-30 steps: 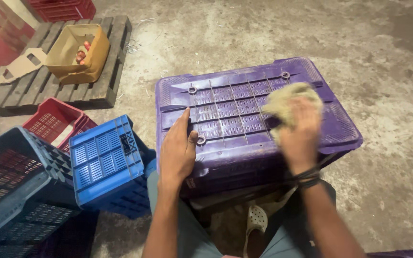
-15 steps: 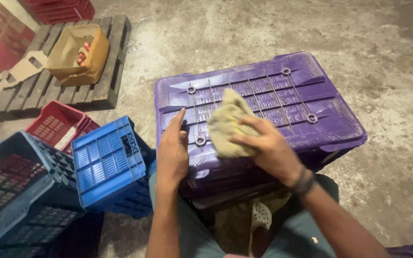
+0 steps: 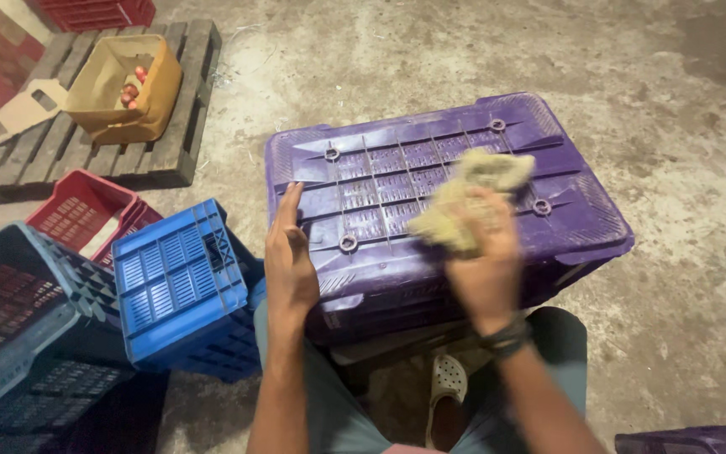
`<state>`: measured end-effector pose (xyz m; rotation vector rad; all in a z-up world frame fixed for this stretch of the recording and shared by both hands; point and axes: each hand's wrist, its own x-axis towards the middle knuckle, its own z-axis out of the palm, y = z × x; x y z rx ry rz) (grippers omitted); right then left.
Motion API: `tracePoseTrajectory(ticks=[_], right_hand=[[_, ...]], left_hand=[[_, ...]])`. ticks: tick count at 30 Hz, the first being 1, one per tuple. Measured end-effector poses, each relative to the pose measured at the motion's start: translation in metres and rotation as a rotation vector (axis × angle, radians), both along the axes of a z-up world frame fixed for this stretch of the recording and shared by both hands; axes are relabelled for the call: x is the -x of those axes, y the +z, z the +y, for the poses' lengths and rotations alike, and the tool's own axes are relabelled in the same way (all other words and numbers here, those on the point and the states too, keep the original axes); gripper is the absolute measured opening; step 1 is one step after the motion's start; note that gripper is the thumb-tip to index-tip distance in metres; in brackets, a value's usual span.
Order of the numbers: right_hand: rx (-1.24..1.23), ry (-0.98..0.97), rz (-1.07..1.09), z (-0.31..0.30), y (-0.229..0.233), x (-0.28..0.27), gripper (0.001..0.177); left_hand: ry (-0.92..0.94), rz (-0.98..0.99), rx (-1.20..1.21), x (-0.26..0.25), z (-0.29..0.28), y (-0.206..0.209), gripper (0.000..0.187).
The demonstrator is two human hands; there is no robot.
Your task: The person wipes the exterior and interior surfaces of plastic crates using a cloth. They handle a blue crate first, wiping all sides and the inside, then switch to a purple crate and repeat the wiping process on its exterior and interior.
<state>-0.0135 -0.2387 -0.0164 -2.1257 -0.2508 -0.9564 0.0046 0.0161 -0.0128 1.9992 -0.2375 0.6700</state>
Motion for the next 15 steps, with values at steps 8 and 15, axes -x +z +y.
tracePoseTrajectory(ticks=[8,15], right_hand=[[0.207,0.440,-0.004,0.142,0.017,0.001,0.055],[0.419,0.711,-0.104,0.100,0.030,-0.008,0.031]], left_hand=[[-0.251,0.090,0.434,-0.005,0.019,-0.008,0.091],[-0.089,-0.031,0.305,0.000,0.016,-0.005,0.089]])
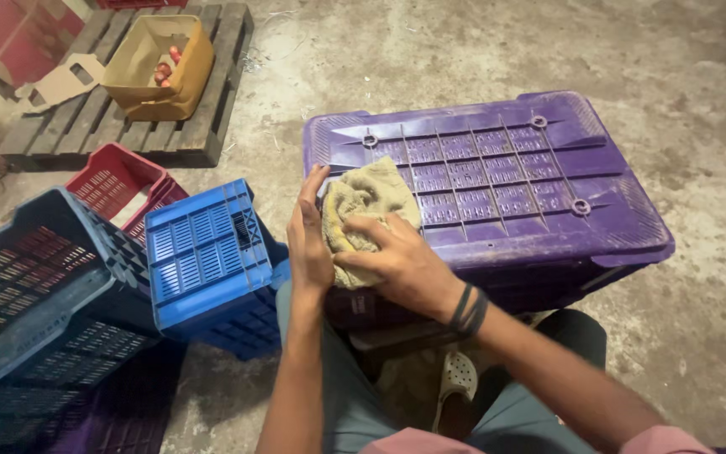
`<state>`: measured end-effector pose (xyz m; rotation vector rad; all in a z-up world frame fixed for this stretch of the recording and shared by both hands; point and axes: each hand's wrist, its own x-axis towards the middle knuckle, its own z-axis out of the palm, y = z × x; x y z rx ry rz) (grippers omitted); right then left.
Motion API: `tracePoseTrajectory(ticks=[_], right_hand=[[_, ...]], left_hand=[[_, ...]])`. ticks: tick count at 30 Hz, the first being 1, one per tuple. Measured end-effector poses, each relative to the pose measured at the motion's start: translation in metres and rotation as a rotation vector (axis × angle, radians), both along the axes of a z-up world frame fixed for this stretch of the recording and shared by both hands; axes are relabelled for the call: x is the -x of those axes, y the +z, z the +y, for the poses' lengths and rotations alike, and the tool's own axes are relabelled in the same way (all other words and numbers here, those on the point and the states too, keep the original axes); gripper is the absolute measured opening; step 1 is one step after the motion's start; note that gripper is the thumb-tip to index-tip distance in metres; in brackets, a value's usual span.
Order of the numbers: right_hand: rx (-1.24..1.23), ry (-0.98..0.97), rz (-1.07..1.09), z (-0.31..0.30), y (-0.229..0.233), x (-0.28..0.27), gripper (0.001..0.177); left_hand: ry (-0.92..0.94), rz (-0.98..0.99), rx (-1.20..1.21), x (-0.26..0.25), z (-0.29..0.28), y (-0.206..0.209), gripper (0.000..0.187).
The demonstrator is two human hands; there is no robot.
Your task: The person wipes the exterior and interior surfaces of plastic crates using a cloth. They handle a blue crate first, wiping all sides and the inside, then switch to a purple crate and repeat the wiping process on its exterior and interior.
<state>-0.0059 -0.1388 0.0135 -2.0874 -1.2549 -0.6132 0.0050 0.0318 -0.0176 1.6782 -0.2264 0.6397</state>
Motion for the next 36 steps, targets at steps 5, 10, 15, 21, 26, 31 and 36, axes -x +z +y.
tracePoseTrajectory(ticks=[5,10,15,21,26,31,36], right_hand=[[0.107,0.145,-0.138,0.006,-0.002,-0.048,0.025],[0.130,0.150,-0.310,0.030,-0.016,-0.135,0.022],[0.263,-0.074,-0.301,0.046,-0.014,-0.231,0.039],[0.185,-0.246,-0.010,0.055,-0.023,-0.260,0.033],[0.214,0.087,-0.032,0.068,-0.004,-0.196,0.033],[0.299,0.338,-0.135,0.068,0.007,-0.093,0.026],[0.438,0.352,-0.051,0.053,0.017,-0.074,0.032]], left_hand=[[0.015,-0.072,0.034,0.004,-0.004,-0.005,0.091],[0.037,-0.102,-0.054,0.005,-0.006,-0.002,0.089],[0.065,-0.068,-0.070,0.006,-0.008,0.001,0.090],[0.098,-0.089,-0.054,0.005,-0.009,0.000,0.088],[0.352,-0.054,-0.077,0.000,-0.014,-0.001,0.083],[0.539,-0.072,0.033,0.008,-0.019,-0.003,0.080],[0.554,-0.149,0.079,0.016,-0.017,0.002,0.078]])
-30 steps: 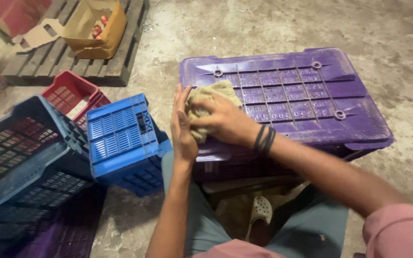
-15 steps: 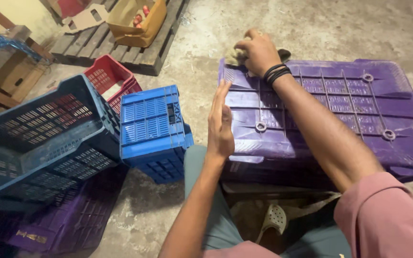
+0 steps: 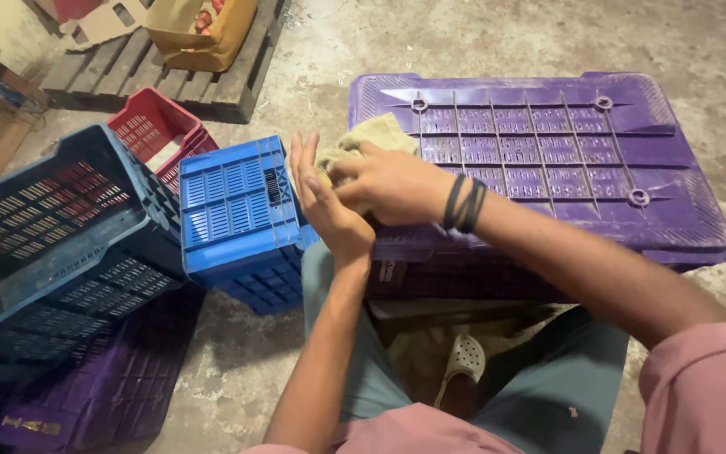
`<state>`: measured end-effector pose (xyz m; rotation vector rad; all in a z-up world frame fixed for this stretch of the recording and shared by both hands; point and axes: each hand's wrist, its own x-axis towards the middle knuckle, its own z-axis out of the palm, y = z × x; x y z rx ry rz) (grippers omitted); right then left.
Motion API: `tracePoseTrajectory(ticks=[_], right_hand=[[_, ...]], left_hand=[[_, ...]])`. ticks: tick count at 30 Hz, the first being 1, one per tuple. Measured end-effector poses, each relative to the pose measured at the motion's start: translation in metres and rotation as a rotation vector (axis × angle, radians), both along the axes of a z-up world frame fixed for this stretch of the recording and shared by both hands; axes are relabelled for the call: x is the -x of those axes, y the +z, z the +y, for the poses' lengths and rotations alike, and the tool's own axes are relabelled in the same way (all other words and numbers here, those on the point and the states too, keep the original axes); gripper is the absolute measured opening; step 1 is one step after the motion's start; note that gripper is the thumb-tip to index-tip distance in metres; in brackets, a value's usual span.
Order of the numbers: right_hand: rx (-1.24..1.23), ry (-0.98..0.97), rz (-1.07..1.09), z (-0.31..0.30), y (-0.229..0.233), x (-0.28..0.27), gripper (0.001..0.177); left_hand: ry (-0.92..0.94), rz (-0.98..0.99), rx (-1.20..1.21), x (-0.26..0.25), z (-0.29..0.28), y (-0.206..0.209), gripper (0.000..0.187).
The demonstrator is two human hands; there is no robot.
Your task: The person wipes the exterior and interior surfaces of plastic crates using a cloth. They handle a blue crate first, wiping all sides and the inside, then switch to a purple crate and repeat the wiping process on its exterior and interior.
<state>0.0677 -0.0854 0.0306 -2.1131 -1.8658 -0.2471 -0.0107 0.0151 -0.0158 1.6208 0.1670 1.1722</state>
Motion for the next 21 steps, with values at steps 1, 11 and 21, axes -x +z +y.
tracePoseTrajectory(ticks=[1,11,21], right_hand=[[-0.074,0.058,-0.044,0.003,-0.001,-0.009,0.033],[-0.066,-0.540,-0.182,0.025,-0.047,-0.207,0.038],[0.206,-1.192,-0.073,-0.254,-0.062,-0.282,0.049]], left_hand=[[-0.018,0.000,0.004,0.000,0.000,0.000,0.078],[-0.018,0.011,-0.058,-0.005,-0.002,-0.003,0.070],[-0.075,0.160,-0.117,-0.017,0.000,-0.007,0.057]])
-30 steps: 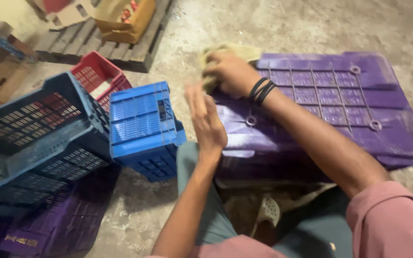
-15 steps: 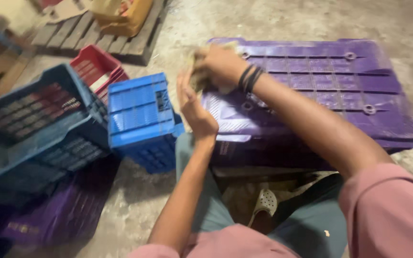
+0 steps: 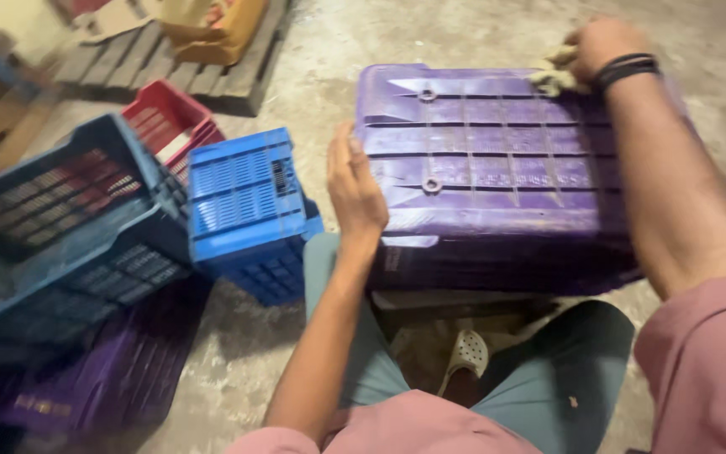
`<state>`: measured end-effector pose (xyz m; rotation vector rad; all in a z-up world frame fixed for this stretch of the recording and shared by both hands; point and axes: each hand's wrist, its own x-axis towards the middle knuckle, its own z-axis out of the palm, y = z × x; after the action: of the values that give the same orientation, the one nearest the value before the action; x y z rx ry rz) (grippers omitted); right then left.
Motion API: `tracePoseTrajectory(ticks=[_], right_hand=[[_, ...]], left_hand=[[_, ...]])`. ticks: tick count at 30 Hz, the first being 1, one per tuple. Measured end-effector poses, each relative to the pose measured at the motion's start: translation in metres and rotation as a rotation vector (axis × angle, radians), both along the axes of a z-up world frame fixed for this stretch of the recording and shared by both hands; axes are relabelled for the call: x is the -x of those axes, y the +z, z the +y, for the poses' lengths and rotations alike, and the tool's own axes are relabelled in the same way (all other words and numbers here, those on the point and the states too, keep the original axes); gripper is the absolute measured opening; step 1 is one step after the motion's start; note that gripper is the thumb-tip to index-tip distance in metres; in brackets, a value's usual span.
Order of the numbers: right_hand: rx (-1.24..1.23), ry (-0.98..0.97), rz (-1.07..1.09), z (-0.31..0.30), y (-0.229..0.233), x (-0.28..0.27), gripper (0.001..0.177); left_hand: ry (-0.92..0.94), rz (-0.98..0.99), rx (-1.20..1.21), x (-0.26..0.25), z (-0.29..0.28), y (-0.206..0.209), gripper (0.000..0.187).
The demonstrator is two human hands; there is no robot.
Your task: The person wipes the exterior and interior surfaces of plastic crates using a cloth. They handle a blue crate first, wiping all sides and the inside, then switch to a purple crate and repeat the wiping process on its exterior and interior.
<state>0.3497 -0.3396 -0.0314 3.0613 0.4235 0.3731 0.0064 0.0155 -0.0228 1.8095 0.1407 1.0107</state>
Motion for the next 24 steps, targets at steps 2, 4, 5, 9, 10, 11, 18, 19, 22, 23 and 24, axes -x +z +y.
tracePoseTrajectory(ticks=[2,4,5,9,10,11,18,19,22,23,24], right_hand=[[-0.022,-0.023,-0.123,-0.074,0.000,0.014,0.040],[-0.071,-0.102,-0.137,-0.128,-0.006,0.029,0.037],[-0.160,-0.162,-0.087,-0.150,-0.008,0.039,0.039],[-0.549,-0.316,-0.163,-0.160,-0.036,0.050,0.035],[-0.479,-0.282,-0.309,-0.152,-0.042,0.050,0.034],[-0.407,-0.247,-0.455,-0.139,-0.047,0.051,0.034],[-0.445,0.153,-0.473,0.039,-0.017,0.065,0.037],[-0.506,0.212,-0.441,0.080,-0.012,0.075,0.032],[-0.374,0.447,-0.309,0.164,0.012,0.122,0.029],[-0.408,0.529,-0.343,0.186,0.016,0.144,0.023],[-0.436,0.606,-0.382,0.199,0.023,0.167,0.017]], left_hand=[[-0.043,0.008,0.020,0.001,-0.002,0.001,0.057],[-0.061,0.039,0.006,0.000,-0.004,0.001,0.057],[-0.061,0.069,-0.019,-0.001,-0.004,0.001,0.057],[-0.031,0.098,-0.110,-0.004,-0.005,0.001,0.055],[-0.018,0.098,-0.121,-0.005,-0.005,0.001,0.054],[-0.006,0.097,-0.132,-0.006,-0.006,0.000,0.053],[0.035,0.139,-0.195,-0.011,-0.015,-0.004,0.054],[0.027,0.143,-0.178,-0.011,-0.015,-0.005,0.054],[0.003,0.138,-0.137,-0.011,-0.013,-0.004,0.054],[-0.005,0.133,-0.114,-0.010,-0.013,-0.005,0.054],[-0.020,0.124,-0.088,-0.011,-0.012,-0.005,0.054]])
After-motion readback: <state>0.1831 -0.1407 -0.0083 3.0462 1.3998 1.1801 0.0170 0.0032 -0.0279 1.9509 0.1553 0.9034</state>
